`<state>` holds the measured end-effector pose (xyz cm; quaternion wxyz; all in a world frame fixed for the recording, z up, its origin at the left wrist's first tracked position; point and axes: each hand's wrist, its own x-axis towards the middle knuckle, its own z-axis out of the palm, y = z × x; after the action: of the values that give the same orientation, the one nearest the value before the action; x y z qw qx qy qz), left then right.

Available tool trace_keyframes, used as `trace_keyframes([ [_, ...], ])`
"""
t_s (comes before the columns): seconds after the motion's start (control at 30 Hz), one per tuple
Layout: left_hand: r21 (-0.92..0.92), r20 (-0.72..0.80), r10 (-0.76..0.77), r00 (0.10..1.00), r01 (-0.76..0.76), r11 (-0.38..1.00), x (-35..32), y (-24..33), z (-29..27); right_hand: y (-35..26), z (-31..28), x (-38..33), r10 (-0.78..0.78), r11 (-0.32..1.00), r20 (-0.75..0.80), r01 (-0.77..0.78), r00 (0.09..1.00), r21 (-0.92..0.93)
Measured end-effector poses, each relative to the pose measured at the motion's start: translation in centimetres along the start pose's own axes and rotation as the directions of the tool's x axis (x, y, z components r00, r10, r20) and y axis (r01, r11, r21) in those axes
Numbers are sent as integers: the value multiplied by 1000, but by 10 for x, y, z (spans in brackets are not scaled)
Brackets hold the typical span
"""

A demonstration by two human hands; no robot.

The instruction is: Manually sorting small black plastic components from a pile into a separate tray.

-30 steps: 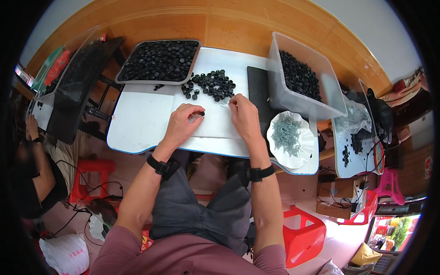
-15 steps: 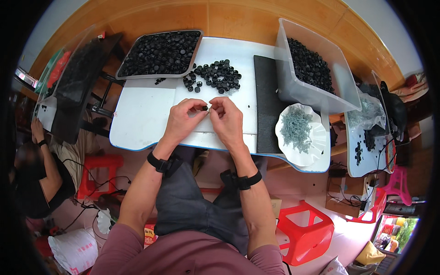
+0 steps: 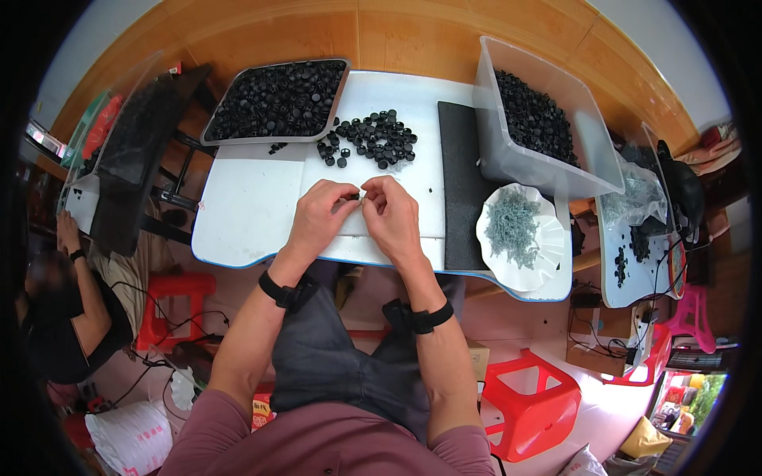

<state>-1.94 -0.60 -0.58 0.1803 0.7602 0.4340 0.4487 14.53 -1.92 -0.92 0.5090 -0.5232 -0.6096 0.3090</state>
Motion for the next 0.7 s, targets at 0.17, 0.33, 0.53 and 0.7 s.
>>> trace_keyframes([
  [0.17, 126, -29, 162, 986, -157, 979, -1, 0, 2, -1, 3, 0, -56, 998, 1, 56, 998, 9],
  [0.33, -94, -33, -156, 987, 152, 984, -2, 2, 0, -1, 2, -1, 29, 988, -55, -20, 998, 152],
  [0.53, -111, 14, -163, 986, 164, 980, -1, -1, -2, 2, -2, 0, 159, 948, 9, -155, 987, 278],
  [0.7, -109, 9, -162, 987, 162, 981, -3, -3, 0, 2, 0, 0, 162, 968, 41, -167, 986, 188],
])
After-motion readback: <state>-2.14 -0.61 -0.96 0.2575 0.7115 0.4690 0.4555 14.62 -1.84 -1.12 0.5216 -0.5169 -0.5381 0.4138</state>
